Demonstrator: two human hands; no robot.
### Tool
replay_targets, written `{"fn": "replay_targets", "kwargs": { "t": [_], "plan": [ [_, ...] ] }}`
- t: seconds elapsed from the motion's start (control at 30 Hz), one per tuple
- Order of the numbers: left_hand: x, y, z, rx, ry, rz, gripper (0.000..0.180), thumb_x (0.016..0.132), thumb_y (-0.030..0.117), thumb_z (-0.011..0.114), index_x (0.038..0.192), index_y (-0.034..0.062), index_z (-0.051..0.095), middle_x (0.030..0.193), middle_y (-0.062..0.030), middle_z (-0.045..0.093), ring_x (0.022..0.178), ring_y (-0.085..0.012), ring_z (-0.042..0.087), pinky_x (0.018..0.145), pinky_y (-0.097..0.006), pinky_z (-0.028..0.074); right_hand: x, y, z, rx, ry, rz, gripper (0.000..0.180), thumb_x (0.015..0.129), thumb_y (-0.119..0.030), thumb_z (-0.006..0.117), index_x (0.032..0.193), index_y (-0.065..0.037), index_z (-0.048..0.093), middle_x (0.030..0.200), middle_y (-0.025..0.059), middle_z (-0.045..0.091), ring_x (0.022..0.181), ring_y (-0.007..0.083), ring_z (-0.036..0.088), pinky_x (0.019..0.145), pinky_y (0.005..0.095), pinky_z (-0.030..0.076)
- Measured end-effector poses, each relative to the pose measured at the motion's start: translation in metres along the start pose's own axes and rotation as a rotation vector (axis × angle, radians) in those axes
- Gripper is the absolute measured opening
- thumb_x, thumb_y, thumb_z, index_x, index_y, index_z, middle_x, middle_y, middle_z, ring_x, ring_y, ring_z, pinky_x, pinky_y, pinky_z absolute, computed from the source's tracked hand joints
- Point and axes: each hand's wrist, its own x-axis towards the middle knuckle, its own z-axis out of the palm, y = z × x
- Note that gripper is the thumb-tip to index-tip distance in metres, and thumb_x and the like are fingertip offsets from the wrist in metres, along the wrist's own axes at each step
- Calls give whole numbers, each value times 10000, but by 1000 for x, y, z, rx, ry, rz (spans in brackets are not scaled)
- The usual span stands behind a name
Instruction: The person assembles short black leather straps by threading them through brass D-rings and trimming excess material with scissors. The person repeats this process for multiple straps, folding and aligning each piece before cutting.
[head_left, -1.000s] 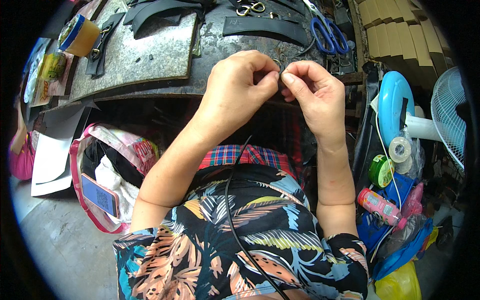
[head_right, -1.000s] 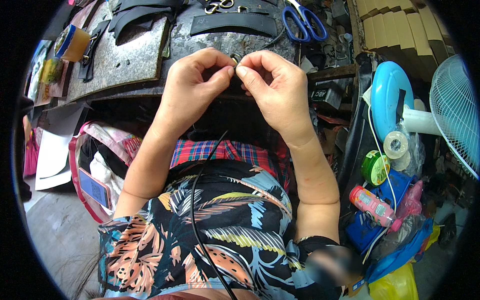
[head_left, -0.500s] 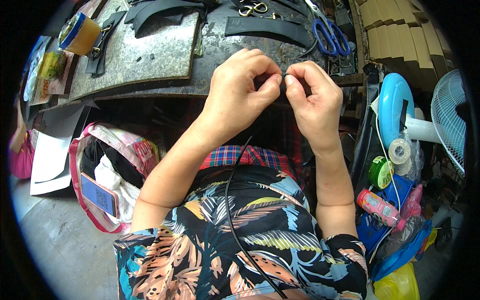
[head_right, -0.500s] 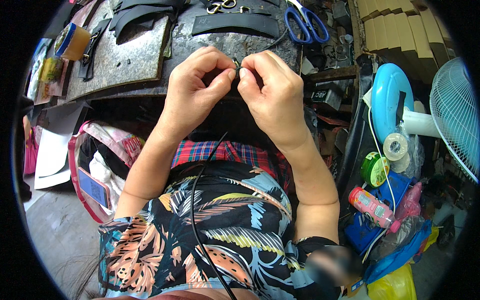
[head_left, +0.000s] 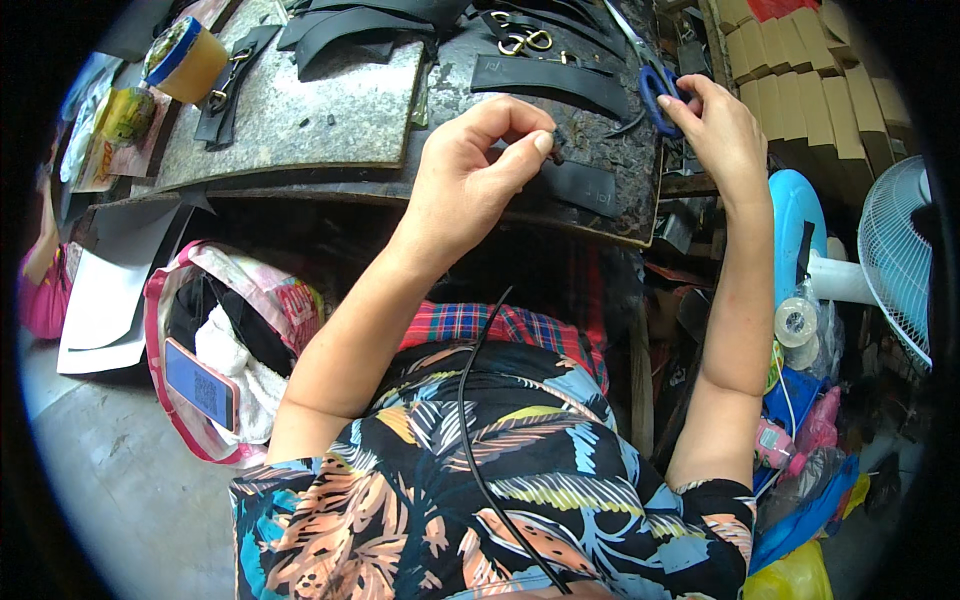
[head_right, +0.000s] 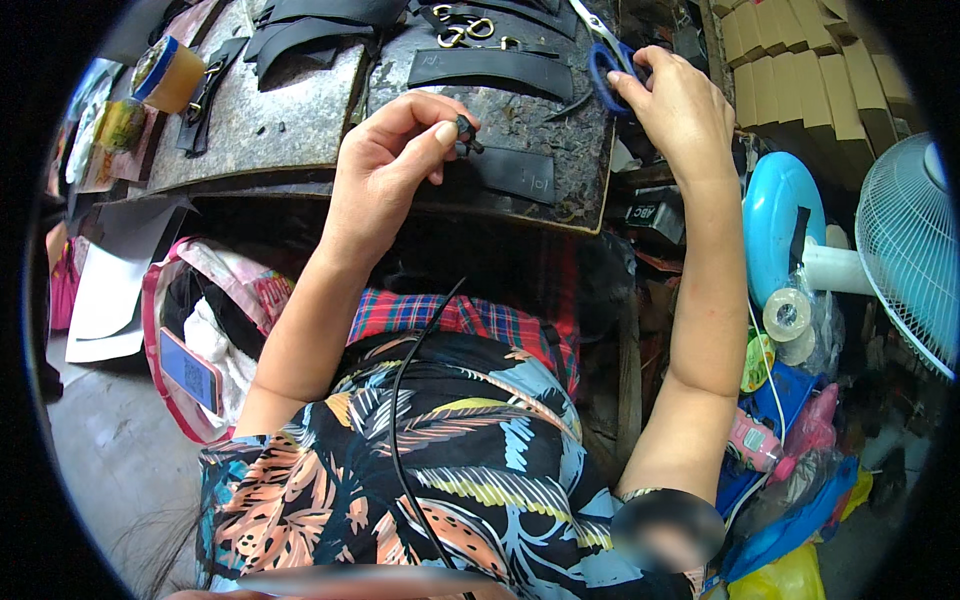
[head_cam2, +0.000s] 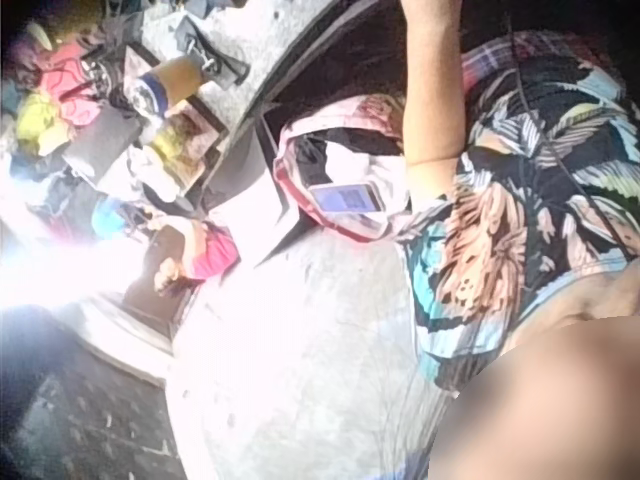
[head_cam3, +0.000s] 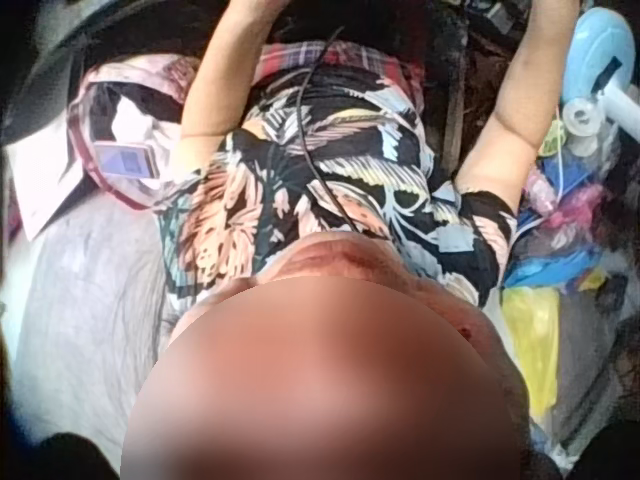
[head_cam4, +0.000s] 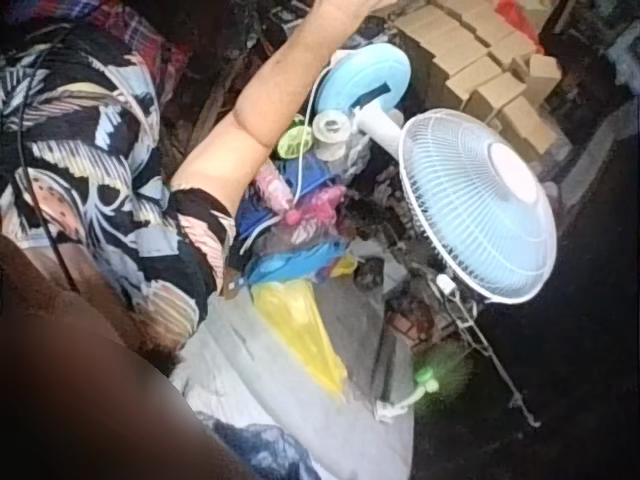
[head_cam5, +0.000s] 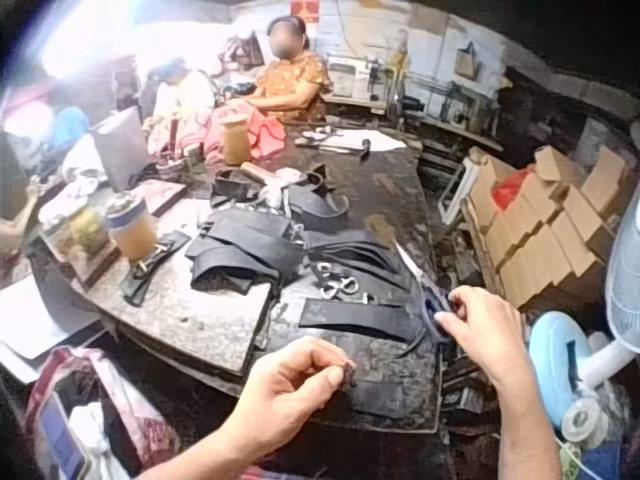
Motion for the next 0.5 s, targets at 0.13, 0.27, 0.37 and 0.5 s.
{"fn": "replay_targets", "kwargs": {
  "t": [0.13,0.27,0.37,0.5],
  "plan": [
    [-1,1,-1,-103,8,-47,121,959,139,652,987,25,680,995,-16,642,794,-53,566,672,-210,482,19,12,9,189,-175,4,335,890,-284,703,1131,-50,706,818,40,681,730,132,624,656,299,480],
    [0,3,-2,-136,6,-50,117,961,134,655,987,24,682,1022,-28,646,780,-51,567,670,-202,486,6,18,-4,600,-164,25,335,819,-248,758,1088,-52,721,761,21,678,682,101,616,655,261,481],
    [0,3,-2,-171,31,-95,117,961,134,658,982,21,683,987,-22,644,743,-46,561,655,-198,482,-47,11,-14,804,-17,-65,273,795,-117,765,1037,-8,699,747,-29,618,691,61,547,625,224,452],
    [1,2,-1,-109,29,-98,126,965,139,658,967,16,683,942,-2,635,732,-35,550,638,-193,470,-105,-3,-39,562,-134,-140,435,665,-219,903,973,-24,667,740,34,615,652,141,595,594,292,471]
  ]
}}
